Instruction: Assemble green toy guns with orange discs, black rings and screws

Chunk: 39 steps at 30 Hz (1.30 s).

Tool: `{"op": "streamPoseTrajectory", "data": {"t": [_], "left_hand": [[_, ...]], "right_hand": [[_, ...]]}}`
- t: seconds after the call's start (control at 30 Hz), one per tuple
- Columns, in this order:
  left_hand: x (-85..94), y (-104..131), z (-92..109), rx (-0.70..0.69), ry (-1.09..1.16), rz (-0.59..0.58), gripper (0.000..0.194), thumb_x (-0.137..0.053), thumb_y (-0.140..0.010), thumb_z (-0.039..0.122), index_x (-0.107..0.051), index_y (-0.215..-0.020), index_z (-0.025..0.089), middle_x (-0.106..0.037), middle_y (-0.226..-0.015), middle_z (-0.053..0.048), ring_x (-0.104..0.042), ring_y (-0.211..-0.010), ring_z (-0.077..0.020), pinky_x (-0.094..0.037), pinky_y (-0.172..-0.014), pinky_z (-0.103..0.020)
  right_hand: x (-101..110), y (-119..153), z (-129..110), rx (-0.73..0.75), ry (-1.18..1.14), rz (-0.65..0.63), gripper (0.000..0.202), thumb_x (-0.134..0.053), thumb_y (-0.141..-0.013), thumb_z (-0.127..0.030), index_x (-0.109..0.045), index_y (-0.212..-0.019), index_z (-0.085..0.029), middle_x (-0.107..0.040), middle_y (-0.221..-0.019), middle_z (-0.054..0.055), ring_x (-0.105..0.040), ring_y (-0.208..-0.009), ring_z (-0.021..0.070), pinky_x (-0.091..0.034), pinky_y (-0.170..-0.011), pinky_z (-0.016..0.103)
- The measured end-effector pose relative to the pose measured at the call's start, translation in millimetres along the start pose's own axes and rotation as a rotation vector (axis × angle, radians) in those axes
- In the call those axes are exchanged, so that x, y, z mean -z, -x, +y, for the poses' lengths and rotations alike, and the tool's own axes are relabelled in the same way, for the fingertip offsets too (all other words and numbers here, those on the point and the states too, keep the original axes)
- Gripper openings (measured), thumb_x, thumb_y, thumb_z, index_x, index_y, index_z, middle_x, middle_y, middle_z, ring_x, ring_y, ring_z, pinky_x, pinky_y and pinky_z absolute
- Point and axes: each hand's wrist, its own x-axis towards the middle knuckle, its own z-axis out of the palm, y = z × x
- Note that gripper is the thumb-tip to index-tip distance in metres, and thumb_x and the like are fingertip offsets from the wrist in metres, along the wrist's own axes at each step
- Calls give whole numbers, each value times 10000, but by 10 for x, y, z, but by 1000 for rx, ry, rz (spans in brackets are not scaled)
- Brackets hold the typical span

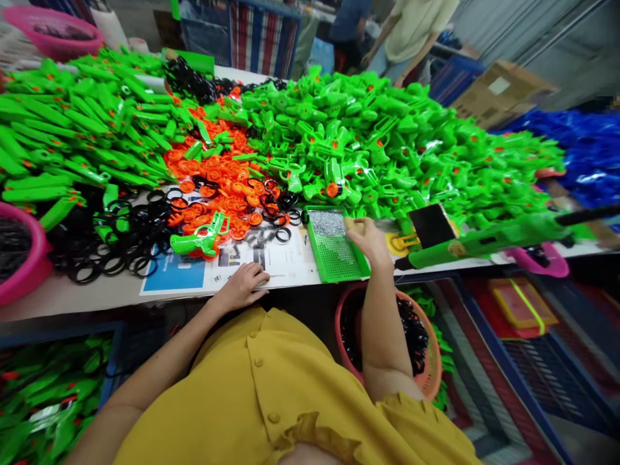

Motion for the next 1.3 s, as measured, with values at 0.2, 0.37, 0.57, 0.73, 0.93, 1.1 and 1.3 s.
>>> {"op": "streamPoseTrajectory", "data": {"t": [0.2, 0.37, 0.57, 0.73, 0.93, 1.1, 1.3], "left_hand": [[35, 6, 20, 5, -20, -5, 166, -573, -941, 323, -596, -1011, 174, -589, -981, -90, -538, -906, -221, -430, -786, -338], [67, 12, 35, -8, -48, -10, 170, -585, -940, 317, -581, -1022, 168, -583, -973, -87, -534, -893, -216, -431, -776, -331], [92, 6, 49, 3, -52, -33, 171, -595, -937, 319, -580, -1021, 171, -586, -972, -85, -540, -890, -215, -431, -774, -333], [99, 1, 62, 6, -44, -44, 165, -595, -937, 307, -580, -1024, 169, -589, -971, -83, -546, -899, -213, -430, -777, -332], [98, 3, 57, 13, -49, -54, 156, -588, -941, 304, -575, -1022, 171, -587, -972, -83, -547, -902, -213, -426, -774, -329], [162, -16, 123, 77, -22, -95, 200, -587, -944, 358, -576, -1031, 179, -601, -981, -84, -558, -911, -223, -428, -784, -339], [-14, -544, 519, 41, 91, -140, 253, -534, -983, 381, -557, -1143, 187, -650, -996, -74, -610, -929, -217, -425, -828, -344]], "right_hand": [[-238, 94, -65, 69, -10, -28, 494, -579, -809, -351, -685, -1249, -153, -592, -1189, 180, -617, -1035, 305, -459, -980, 450], [-336, 30, -66, 176, 9, -7, 408, -527, -846, -282, -735, -1165, -136, -662, -975, 143, -608, -973, 285, -466, -924, 436], [-179, -32, 5, 309, 20, -197, 303, -571, -822, -250, -783, -1025, -171, -707, -883, 101, -609, -828, 231, -473, -789, 367], [-159, -43, -37, 351, -35, -161, 328, -569, -837, -270, -781, -1079, -206, -683, -871, 87, -587, -832, 230, -466, -797, 376], [-251, 131, -27, 530, -37, -307, 401, -591, -815, -224, -753, -1180, -254, -610, -992, 82, -572, -879, 222, -470, -887, 386], [-1, 204, 219, 559, -44, -380, 367, -620, -816, -213, -766, -1145, -288, -610, -983, 72, -578, -889, 226, -488, -875, 387], [-222, 240, 195, 485, -166, -155, 381, -592, -892, -283, -718, -1248, -232, -574, -1127, 124, -564, -1098, 277, -460, -1027, 464]]}}
